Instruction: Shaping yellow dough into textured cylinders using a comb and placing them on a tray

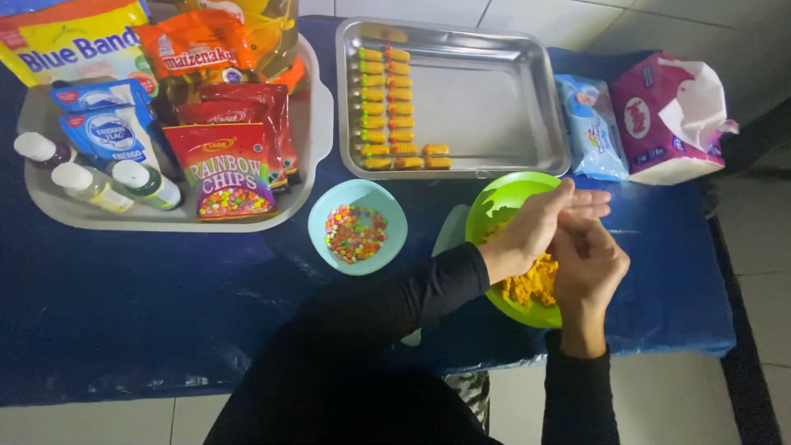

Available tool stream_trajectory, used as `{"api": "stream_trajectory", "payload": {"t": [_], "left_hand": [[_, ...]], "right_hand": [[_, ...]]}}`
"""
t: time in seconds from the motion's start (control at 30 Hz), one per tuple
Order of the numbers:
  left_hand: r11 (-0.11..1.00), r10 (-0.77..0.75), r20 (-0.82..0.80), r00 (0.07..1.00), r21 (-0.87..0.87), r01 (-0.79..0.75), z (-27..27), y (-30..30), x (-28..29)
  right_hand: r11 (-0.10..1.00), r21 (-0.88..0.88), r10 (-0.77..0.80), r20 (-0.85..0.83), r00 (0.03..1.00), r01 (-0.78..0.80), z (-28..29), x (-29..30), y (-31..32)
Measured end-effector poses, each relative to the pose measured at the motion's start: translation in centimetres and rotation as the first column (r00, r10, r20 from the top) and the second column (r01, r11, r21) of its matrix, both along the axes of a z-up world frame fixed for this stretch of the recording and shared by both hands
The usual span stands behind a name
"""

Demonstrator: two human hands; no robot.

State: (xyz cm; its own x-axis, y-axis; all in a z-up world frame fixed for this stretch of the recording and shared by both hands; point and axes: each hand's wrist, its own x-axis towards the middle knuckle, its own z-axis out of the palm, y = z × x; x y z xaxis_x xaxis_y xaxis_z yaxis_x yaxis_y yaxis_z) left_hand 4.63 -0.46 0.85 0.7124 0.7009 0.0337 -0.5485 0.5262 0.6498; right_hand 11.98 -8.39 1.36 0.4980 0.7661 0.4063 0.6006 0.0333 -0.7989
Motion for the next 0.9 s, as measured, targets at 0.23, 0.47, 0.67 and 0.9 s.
{"api": "stream_trajectory", "payload": {"t": [0.23,0.47,0.67,0.9], "left_hand": [[0.986,0.016,0.189,0.982,-0.167,0.016,-3.7,0.8,3.4],[0.963,0.041,-0.049,0.998,-0.265,-0.053,-0.1,1.9,-0.2],[0.958,0.043,-0.031,0.999,-0.283,-0.050,0.5,1.5,-1.0],[0.940,0.066,-0.075,0.995,-0.329,-0.087,0.8,1.7,-1.3]], "right_hand": [[0.996,0.078,0.019,0.349,0.937,-0.050,1.2,1.1,0.0],[0.967,-0.226,0.005,0.483,0.875,0.119,1.4,4.6,-1.2],[0.833,-0.470,0.197,0.746,0.637,0.293,-1.2,6.5,-0.7],[0.914,-0.374,0.125,0.632,0.765,0.160,-0.6,6.1,-0.5]]}}
